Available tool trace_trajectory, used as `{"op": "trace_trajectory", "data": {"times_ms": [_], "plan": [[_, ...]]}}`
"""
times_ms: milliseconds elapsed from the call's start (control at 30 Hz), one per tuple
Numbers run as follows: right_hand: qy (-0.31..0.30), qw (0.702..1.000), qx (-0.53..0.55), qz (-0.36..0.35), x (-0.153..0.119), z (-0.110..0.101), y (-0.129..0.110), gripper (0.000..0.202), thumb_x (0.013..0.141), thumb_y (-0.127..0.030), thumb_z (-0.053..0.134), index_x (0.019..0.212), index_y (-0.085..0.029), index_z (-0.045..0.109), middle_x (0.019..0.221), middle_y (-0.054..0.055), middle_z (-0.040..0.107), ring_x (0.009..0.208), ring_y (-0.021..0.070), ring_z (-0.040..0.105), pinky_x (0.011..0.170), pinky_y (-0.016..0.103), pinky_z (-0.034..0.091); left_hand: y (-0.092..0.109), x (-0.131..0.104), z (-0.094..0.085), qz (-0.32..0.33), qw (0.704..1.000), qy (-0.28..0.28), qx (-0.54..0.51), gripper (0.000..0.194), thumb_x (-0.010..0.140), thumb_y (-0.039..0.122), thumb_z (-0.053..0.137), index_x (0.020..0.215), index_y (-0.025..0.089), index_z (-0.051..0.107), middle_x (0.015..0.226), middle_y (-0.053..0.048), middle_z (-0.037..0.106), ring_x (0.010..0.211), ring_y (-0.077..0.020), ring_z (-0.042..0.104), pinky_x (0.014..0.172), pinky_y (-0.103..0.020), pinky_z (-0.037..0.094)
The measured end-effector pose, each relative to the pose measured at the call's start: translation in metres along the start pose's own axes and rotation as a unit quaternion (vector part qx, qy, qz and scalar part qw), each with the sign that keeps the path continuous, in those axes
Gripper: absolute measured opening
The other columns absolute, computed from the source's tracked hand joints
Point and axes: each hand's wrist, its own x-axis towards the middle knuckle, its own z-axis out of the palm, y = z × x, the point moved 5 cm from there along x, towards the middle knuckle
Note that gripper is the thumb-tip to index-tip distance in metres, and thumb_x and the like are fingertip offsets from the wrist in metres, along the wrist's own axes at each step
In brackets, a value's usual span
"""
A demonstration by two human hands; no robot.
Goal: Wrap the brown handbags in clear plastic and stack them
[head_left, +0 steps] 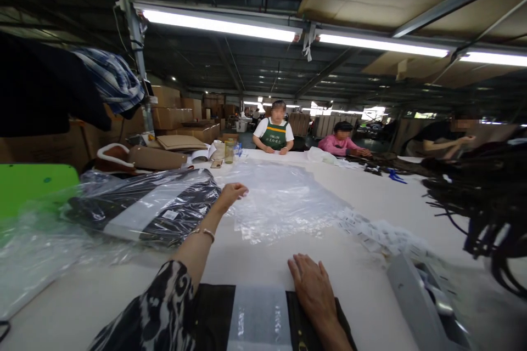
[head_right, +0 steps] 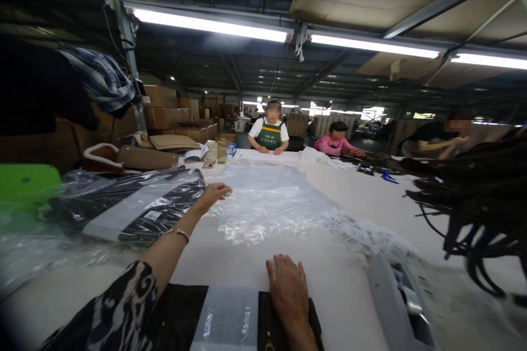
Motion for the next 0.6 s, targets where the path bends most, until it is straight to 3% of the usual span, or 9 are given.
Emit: {"op": "trace_trajectory", "data": {"times_ms": [133,300,400,500,600], "plan": [[-0.009,1.000,0.000,0.003,0.000,-0.001,-0.002,0.040,0.099,-0.034,0.034,0.122,-0.026,0.066,0.134,0.009,0.062,0.131,0.0265,0.050,0.114,0.053,0.028,0.015,-0.016,-0.023,0.016,0.997,0.016,-0.072,0.025,0.087,0.039,0.066,0.090,0.014,0.066,0.094,-0.004,0.069,0.084,-0.0182,0.065,0.074,-0.033,0.055],[-0.001,0.999,0.012,0.030,0.002,0.000,-0.001,0.046,0.098,-0.037,0.034,0.129,-0.018,0.062,0.135,0.011,0.061,0.131,0.0266,0.051,0.115,0.051,0.027,0.029,-0.052,-0.048,0.038,0.982,0.061,-0.173,0.037,0.083,0.052,0.062,0.079,0.016,0.063,0.079,-0.005,0.070,0.075,-0.0169,0.067,0.068,-0.030,0.054],[0.025,0.998,0.032,0.044,0.003,-0.001,0.002,0.050,0.096,-0.040,0.035,0.132,-0.014,0.058,0.136,0.013,0.059,0.129,0.0265,0.052,0.115,0.049,0.027,0.037,-0.083,-0.070,0.039,0.970,0.088,-0.221,0.044,0.073,0.061,0.063,0.066,0.018,0.055,0.060,-0.002,0.063,0.063,-0.0175,0.064,0.060,-0.030,0.055],[0.073,0.995,0.057,0.043,0.007,-0.009,0.003,0.056,0.093,-0.047,0.040,0.134,-0.010,0.054,0.135,0.017,0.058,0.128,0.0296,0.051,0.113,0.048,0.030,0.047,-0.124,-0.100,0.052,0.952,0.130,-0.274,0.048,0.076,0.066,0.054,0.069,0.019,0.052,0.063,0.000,0.062,0.065,-0.0168,0.065,0.065,-0.032,0.057],[0.154,0.982,0.104,0.027,0.010,-0.039,-0.012,0.077,0.086,-0.066,0.045,0.129,-0.002,0.052,0.129,0.028,0.057,0.126,0.0385,0.050,0.108,0.052,0.034,0.058,-0.168,-0.126,0.065,0.939,0.153,-0.302,0.048,0.075,0.066,0.056,0.071,0.018,0.052,0.065,0.000,0.062,0.064,-0.0167,0.065,0.064,-0.032,0.057]]}}
